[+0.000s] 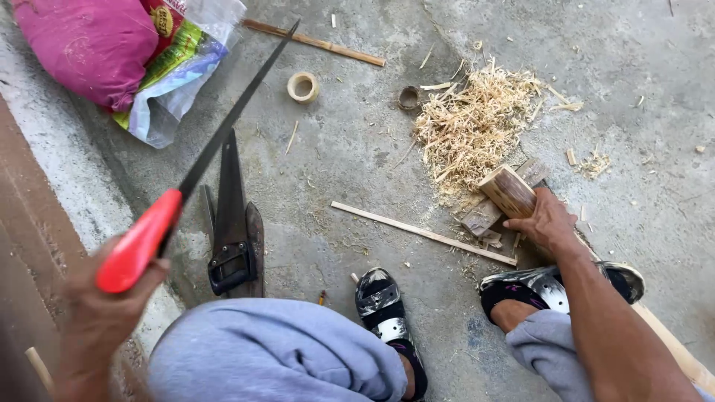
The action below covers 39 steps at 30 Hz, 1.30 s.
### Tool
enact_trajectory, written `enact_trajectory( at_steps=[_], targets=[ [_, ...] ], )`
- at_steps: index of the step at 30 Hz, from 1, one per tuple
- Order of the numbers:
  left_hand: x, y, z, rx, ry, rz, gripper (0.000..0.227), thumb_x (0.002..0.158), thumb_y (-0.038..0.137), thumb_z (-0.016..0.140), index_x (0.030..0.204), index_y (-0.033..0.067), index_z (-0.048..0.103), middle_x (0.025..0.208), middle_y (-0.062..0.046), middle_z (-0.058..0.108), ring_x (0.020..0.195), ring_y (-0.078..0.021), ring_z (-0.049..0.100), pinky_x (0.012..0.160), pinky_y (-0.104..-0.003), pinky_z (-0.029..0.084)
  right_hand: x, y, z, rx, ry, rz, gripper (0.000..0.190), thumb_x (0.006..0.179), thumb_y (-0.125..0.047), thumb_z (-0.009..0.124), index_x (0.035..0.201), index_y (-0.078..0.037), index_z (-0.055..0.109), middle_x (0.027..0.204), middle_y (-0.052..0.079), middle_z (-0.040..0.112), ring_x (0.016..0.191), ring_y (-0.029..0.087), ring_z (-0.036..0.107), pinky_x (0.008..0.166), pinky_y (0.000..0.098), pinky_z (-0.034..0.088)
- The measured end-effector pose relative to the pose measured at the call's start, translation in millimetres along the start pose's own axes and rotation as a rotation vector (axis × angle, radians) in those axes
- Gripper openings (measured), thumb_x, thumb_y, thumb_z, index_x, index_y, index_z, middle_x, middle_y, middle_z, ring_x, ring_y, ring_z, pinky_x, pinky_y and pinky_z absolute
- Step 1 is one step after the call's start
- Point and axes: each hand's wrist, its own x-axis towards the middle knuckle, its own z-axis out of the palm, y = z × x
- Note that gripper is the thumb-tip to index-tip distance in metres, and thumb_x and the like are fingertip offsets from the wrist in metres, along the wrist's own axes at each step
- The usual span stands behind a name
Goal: Cutting a large piece of bamboo using a hand saw.
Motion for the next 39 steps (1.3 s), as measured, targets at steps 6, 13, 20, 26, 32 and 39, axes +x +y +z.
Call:
enact_trajectory(
  at_steps=[6, 13, 20, 26, 32, 39],
  targets=[
    [6.4, 116.8, 30.8, -0.402, -0.017, 0.237, 0.021, 0.090, 0.012, 0.078, 0.109, 0.0058, 0.069, 0.093, -0.004, 0.073, 0.078, -0.0103, 0.073, 0.069, -0.027, 0.060, 1.3, 2.2, 3.3, -0.008, 0.031, 0.042, 0.077, 0.063, -0.032, 0.095, 0.125, -0.006, 0.059, 0.113, 0.017, 0.072, 0.107, 0.035, 0.065, 0.107, 0.0592, 0.035],
    [-21.1, 191.4, 205.4, -0.602, -0.249, 0.150, 0.021, 0.085, 0.020, 0.083, 0.088, 0.0048, 0.069, 0.066, -0.006, 0.064, 0.055, -0.0195, 0.065, 0.057, -0.035, 0.051, 26.4, 22.2, 4.0, -0.035, -0.065, -0.002, 0.090, 0.056, -0.046, 0.092, 0.129, -0.006, 0.057, 0.110, 0.018, 0.073, 0.104, 0.034, 0.068, 0.099, 0.0469, 0.051],
    [-37.9, 176.2, 275.7, -0.594, -0.478, -0.001, 0.025, 0.088, 0.021, 0.080, 0.081, 0.0044, 0.062, 0.061, -0.007, 0.061, 0.052, -0.0188, 0.061, 0.054, -0.034, 0.049, 32.5, 16.9, 0.1, 0.119, -0.140, 0.136, 0.100, 0.075, -0.088, 0.050, 0.137, -0.011, 0.053, 0.119, 0.022, 0.070, 0.110, 0.036, 0.067, 0.094, 0.0506, 0.051],
    [-40.9, 167.2, 284.0, -0.581, -0.505, 0.028, 0.026, 0.087, 0.019, 0.081, 0.079, 0.0025, 0.063, 0.059, -0.010, 0.060, 0.050, -0.0195, 0.060, 0.053, -0.034, 0.048, 36.6, 15.4, 3.2, -0.061, -0.143, 0.164, 0.100, 0.084, -0.090, 0.032, 0.135, -0.008, 0.058, 0.117, 0.023, 0.073, 0.113, 0.037, 0.070, 0.099, 0.0502, 0.053],
    [-45.0, 162.5, 285.8, -0.626, -0.475, 0.143, 0.023, 0.090, 0.016, 0.079, 0.083, 0.0008, 0.064, 0.064, -0.009, 0.060, 0.054, -0.0172, 0.060, 0.055, -0.034, 0.049, 39.0, 18.1, 7.5, 0.000, -0.109, 0.166, 0.096, 0.088, -0.086, 0.033, 0.139, -0.008, 0.057, 0.125, 0.023, 0.070, 0.118, 0.038, 0.066, 0.103, 0.0512, 0.047],
    [-43.3, 159.3, 281.7, -0.591, -0.572, 0.069, 0.022, 0.090, 0.018, 0.078, 0.084, 0.0018, 0.065, 0.059, -0.006, 0.061, 0.051, -0.0140, 0.061, 0.052, -0.032, 0.050, 48.0, 31.0, 19.4, 0.028, -0.119, 0.222, 0.086, 0.089, -0.077, 0.035, 0.143, -0.014, 0.054, 0.128, 0.018, 0.071, 0.121, 0.033, 0.066, 0.105, 0.0515, 0.046]
  ],
)
